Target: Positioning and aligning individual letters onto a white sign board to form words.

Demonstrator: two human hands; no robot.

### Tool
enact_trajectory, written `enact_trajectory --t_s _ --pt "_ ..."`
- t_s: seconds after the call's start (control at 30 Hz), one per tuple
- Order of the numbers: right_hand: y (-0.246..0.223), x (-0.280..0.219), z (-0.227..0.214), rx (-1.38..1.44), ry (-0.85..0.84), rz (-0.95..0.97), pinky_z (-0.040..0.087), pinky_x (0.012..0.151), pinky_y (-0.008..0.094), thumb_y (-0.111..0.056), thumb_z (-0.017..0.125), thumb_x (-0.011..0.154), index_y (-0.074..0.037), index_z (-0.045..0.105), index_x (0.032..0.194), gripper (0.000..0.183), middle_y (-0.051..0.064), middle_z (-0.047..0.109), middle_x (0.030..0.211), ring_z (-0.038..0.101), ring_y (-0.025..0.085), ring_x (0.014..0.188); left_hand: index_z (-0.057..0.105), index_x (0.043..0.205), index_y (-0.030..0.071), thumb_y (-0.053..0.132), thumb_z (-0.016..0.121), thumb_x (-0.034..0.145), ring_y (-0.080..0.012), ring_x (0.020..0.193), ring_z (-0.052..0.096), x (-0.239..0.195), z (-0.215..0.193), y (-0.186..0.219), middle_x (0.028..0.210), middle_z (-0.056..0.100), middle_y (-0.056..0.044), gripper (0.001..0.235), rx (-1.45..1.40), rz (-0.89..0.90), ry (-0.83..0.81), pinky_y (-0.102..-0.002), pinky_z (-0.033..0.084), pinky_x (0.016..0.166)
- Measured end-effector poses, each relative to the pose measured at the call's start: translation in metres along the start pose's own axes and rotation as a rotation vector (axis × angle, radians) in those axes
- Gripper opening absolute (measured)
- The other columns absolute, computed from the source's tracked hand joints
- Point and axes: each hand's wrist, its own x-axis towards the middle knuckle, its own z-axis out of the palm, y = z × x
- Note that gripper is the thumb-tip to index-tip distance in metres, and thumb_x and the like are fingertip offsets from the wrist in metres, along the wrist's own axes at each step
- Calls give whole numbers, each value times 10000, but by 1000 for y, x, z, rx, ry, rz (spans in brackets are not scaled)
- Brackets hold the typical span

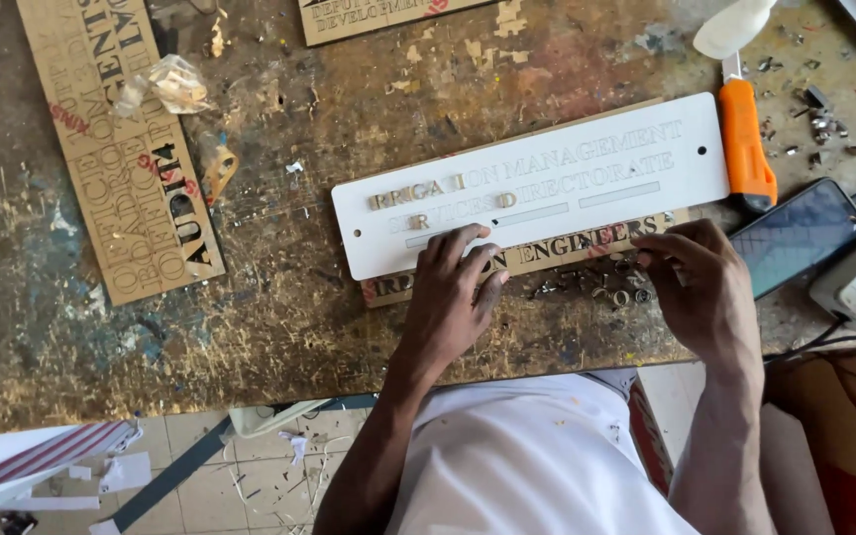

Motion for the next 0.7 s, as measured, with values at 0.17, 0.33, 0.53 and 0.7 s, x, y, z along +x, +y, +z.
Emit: enact_trajectory --t_s 0.17,0.33,0.53,0.7 --pt "-5 1 -4 38 9 30 605 836 398 -62 769 1133 -111 858 1320 213 130 676 1251 695 278 1087 751 1328 -3 276 677 1139 -366 1384 590 -1 1 -2 1493 644 -181 345 -22 -4 9 -532 481 1198" --pt "-13 1 -7 90 3 36 608 842 363 -40 773 1131 -85 855 1311 204 133 711 1272 728 253 1047 745 1318 -19 265 671 1143 -375 1360 596 0 -2 -3 1483 650 -191 342 -38 2 16 -524 493 1181" --pt "-20 4 -12 66 -64 34 638 811 388 -64 728 1131 -82 856 1275 193 81 785 1231 766 251 971 746 1318 -17 263 677 1141 -372 1359 601 0 -1 -3 1485 654 -190 338 -39 -5 17 -523 500 1178" --pt "-12 4 -10 -30 -114 -83 577 766 446 -52 692 1135 -106 836 1318 238 99 798 1238 773 293 955 741 1329 -18 263 696 1132 -370 1368 585 0 -1 -2 1492 642 -189 346 -31 -5 12 -521 485 1189"
